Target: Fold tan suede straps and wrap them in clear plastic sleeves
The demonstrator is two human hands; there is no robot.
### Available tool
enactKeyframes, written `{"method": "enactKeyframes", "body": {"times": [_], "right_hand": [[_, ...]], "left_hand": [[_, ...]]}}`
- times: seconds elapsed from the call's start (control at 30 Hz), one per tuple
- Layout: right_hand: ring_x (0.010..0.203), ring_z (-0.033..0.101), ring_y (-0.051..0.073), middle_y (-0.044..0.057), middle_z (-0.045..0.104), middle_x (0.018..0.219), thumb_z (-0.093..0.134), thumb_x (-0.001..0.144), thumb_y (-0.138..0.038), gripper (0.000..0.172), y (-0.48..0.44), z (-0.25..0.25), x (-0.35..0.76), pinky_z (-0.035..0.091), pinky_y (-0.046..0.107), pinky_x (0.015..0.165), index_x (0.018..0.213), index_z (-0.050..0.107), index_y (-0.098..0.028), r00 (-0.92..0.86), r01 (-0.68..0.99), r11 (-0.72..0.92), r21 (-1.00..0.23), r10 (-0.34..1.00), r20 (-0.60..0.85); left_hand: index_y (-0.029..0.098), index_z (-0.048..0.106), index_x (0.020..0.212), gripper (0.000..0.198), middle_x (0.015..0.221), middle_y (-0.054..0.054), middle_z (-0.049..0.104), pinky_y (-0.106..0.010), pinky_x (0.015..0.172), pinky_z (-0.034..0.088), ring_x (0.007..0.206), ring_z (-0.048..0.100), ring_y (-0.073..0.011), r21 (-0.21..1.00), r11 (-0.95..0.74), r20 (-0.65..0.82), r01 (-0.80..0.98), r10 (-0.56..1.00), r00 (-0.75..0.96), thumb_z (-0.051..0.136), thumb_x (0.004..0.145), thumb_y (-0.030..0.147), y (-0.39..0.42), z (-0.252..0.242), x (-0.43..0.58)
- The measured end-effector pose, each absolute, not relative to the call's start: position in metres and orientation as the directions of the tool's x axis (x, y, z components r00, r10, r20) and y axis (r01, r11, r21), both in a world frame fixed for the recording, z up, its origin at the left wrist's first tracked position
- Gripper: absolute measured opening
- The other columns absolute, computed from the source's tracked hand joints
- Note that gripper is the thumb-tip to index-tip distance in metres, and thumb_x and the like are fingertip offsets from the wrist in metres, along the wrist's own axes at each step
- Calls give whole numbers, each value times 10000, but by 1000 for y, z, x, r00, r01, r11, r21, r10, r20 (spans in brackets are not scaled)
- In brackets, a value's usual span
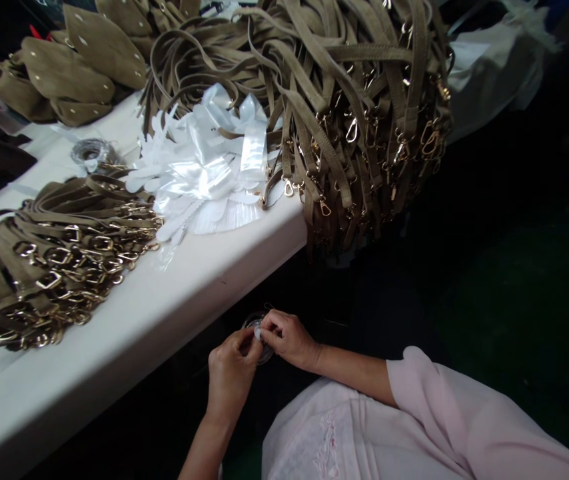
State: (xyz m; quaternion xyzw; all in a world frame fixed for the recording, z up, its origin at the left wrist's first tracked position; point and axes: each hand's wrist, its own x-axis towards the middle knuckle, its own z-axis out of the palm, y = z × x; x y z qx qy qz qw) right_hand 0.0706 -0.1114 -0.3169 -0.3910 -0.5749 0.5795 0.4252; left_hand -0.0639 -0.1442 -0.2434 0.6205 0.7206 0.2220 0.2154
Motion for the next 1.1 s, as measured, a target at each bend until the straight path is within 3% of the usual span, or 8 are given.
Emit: {"method": "enactKeyframes", "body": {"times": [0.1, 0.23, 0.4, 0.57, 0.7, 0.83, 0.93, 1.1], "right_hand": [[631, 533, 82, -16, 559, 762, 617, 861, -272, 175, -111, -313, 71, 425, 178, 557, 738, 552, -165, -333, -38, -16, -999, 943, -2], [524, 518, 49, -41, 531, 798, 672, 824, -283, 180, -112, -307, 73, 375, 158, 455, 831, 524, -181, -335, -106, -155, -982, 936, -112], [675, 527, 52, -14, 521, 942, 725, 783, -229, 138, -114, -306, 73, 455, 171, 619, 801, 601, -171, -299, -161, -69, -985, 954, -18], [754, 551, 55, 10, 495, 1110, 742, 777, -256, 149, -112, -310, 73, 487, 194, 708, 899, 685, -194, -358, -283, -151, -947, 933, -42], [727, 522, 67, -3, 516, 949, 736, 791, -355, 204, -107, -303, 75, 459, 194, 668, 795, 657, -166, -376, -149, -117, -982, 925, -54], [639, 483, 70, -26, 492, 758, 733, 781, -450, 351, -101, -294, 71, 396, 204, 579, 663, 587, -153, -345, 30, -161, -986, 925, -162], [641, 487, 74, -23, 504, 764, 736, 786, -358, 304, -100, -290, 68, 387, 213, 583, 641, 566, -152, -320, 93, -171, -981, 928, -192], [716, 507, 83, -16, 537, 844, 663, 819, -152, 196, -103, -287, 67, 398, 220, 645, 649, 566, -156, -341, 79, -173, -982, 921, -189]], "left_hand": [[200, 758, 856, 239, 806, -52, 761, -288, 667, 558, 684, 717, -225, 554, 164, -21, 816, 983, -183, 644, 811, 406, -142, -244, -63], [201, 763, 828, 284, 737, -44, 756, -266, 607, 553, 668, 718, -232, 670, 297, -140, 681, 951, -277, 679, 765, 466, -140, -241, -63], [148, 760, 803, 384, 696, -58, 743, -254, 597, 557, 669, 709, -234, 782, 424, -309, 456, 900, -307, 763, 663, 505, -135, -236, -69], [131, 755, 816, 440, 718, -65, 743, -249, 618, 560, 676, 705, -219, 806, 475, -388, 352, 875, -291, 796, 621, 523, -132, -232, -76], [143, 753, 818, 403, 724, -60, 743, -268, 636, 569, 681, 707, -227, 800, 445, -368, 401, 893, -257, 781, 647, 507, -133, -232, -78], [182, 747, 794, 277, 713, -38, 735, -251, 618, 547, 655, 690, -206, 743, 271, -221, 612, 962, -158, 702, 749, 451, -137, -236, -78], [198, 738, 791, 245, 729, -28, 729, -243, 599, 530, 633, 674, -191, 685, 187, -140, 704, 982, -124, 673, 776, 434, -138, -237, -78], [186, 713, 792, 282, 695, -21, 715, -227, 581, 522, 629, 668, -185, 712, 330, -217, 620, 943, -253, 704, 739, 462, -137, -240, -81]]}}
